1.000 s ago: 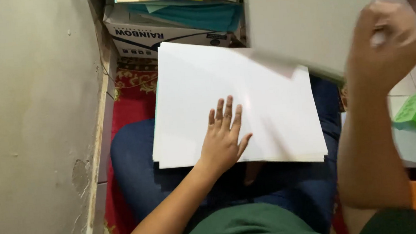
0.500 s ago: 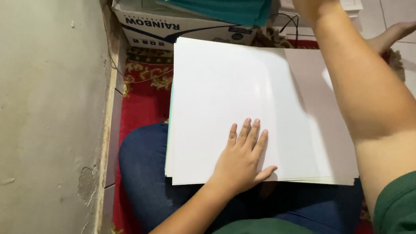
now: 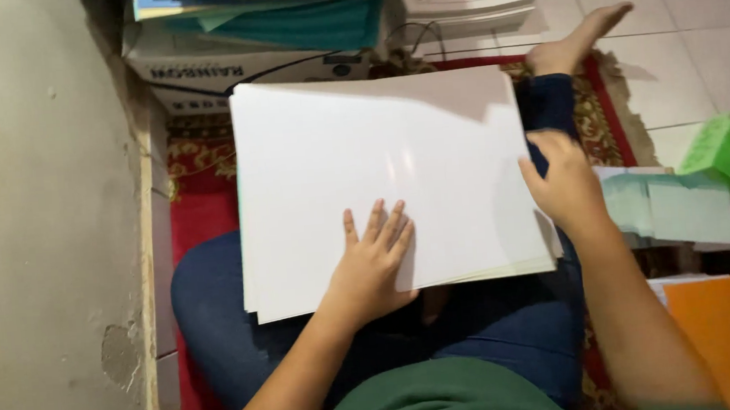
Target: The person is manually folding printed brochures one by one, aligning the edges and creasing the paper with their hands while sitting on the floor.
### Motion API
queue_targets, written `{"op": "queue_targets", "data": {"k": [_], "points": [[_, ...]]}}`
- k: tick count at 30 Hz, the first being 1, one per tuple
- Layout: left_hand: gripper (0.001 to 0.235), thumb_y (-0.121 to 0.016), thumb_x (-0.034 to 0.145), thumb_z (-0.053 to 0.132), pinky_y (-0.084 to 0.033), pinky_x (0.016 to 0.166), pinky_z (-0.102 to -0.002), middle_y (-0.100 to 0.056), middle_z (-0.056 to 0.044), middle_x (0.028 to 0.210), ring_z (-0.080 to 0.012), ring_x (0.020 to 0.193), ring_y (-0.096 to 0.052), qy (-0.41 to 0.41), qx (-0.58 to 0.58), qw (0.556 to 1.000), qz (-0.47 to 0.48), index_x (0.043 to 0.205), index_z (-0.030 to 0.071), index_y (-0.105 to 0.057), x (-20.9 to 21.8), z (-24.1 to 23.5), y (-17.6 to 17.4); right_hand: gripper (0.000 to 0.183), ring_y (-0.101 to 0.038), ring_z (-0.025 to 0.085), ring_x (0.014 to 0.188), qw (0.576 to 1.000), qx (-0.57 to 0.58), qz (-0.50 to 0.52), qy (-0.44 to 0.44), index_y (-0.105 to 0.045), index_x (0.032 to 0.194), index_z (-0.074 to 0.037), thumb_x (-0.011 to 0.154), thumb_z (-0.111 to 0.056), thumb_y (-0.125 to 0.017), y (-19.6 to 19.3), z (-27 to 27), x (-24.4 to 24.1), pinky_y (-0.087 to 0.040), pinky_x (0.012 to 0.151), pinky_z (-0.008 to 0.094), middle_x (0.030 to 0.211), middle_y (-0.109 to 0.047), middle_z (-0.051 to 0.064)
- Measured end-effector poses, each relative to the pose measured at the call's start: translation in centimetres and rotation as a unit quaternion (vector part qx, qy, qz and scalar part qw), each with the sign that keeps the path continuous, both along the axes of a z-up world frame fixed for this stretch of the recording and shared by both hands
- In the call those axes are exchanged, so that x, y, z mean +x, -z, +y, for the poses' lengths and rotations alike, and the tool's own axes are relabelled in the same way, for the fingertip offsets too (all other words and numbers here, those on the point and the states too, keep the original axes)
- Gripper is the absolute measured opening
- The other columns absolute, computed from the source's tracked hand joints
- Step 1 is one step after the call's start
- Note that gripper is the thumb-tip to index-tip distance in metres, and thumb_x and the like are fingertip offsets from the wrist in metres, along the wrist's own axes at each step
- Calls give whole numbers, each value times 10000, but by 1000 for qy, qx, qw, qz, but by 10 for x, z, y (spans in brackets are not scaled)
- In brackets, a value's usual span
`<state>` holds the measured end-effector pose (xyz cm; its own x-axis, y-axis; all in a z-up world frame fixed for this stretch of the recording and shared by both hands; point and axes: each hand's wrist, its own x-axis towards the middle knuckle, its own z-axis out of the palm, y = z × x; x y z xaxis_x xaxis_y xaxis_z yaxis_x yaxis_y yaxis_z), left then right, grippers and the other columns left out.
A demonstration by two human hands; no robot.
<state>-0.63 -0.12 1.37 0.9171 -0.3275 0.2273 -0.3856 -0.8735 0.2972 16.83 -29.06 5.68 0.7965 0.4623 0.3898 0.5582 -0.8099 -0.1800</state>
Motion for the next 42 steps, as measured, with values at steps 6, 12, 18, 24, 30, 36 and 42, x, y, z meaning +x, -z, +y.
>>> {"op": "queue_targets", "data": {"k": [6, 12, 18, 24, 30, 36, 42], "points": [[954, -877, 592, 509, -262, 1093, -768, -363, -218, 1613, -494, 1467, -330, 8, -17, 1000, -25, 1379, 46, -600, 0, -2, 12, 466, -634, 435, 1191, 912, 146, 341, 175, -644, 1374, -11, 1024, -317, -602, 34, -54, -50, -504, 988, 525, 1252, -683, 278], [922, -840, 665, 574, -242, 1114, -763, -527, -171, 1503, -431, 1430, -426, 4, 7, 1000, -25, 1381, 42, -603, -1, -5, 13, 495, -564, 438, 1289, 874, 207, 406, 171, -584, 1436, -7, 1025, -283, -580, 10, -45, -71, -457, 1050, 546, 1361, -619, 287], [936, -846, 643, 610, -246, 1126, -748, -570, -149, 1469, -400, 1419, -453, -6, 1, 1000, -29, 1359, 49, -623, -2, -7, 9, 545, -548, 464, 1297, 907, 133, 359, 177, -539, 1448, 0, 984, -278, -610, -1, -32, -69, -455, 1055, 582, 1379, -590, 314], [957, -811, 651, 694, -265, 1123, -736, -597, -151, 1439, -392, 1407, -474, -19, -20, 999, -38, 1337, 49, -639, -2, -9, 3, 535, -547, 437, 1314, 935, 46, 295, 193, -484, 1489, 20, 1027, -246, -525, -38, -9, -84, -463, 1049, 561, 1412, -569, 302], [902, -786, 698, 680, -268, 1126, -732, -605, -140, 1432, -379, 1407, -478, -25, -29, 999, -37, 1343, 66, -639, -5, -7, -1, 530, -568, 402, 1297, 943, 30, 279, 181, -546, 1478, 2, 1025, -273, -538, -37, -4, -92, -491, 1022, 523, 1440, -576, 238], [873, -763, 729, 662, -254, 1132, -733, -595, -141, 1444, -374, 1419, -466, -20, -26, 999, -27, 1353, 66, -632, -5, -6, 1, 470, -652, 380, 1164, 966, 33, 178, 186, -642, 1374, 11, 1007, -282, -632, 7, -30, -66, -549, 937, 479, 1248, -682, 224], [859, -751, 746, 654, -253, 1129, -735, -597, -156, 1437, -382, 1414, -467, -15, -29, 999, -24, 1348, 53, -632, -3, -4, -2, 562, -586, 375, 1289, 942, 3, 258, 214, -637, 1411, -32, 1007, -421, -593, 49, -42, -44, -500, 1032, 496, 1411, -619, 190]]}}
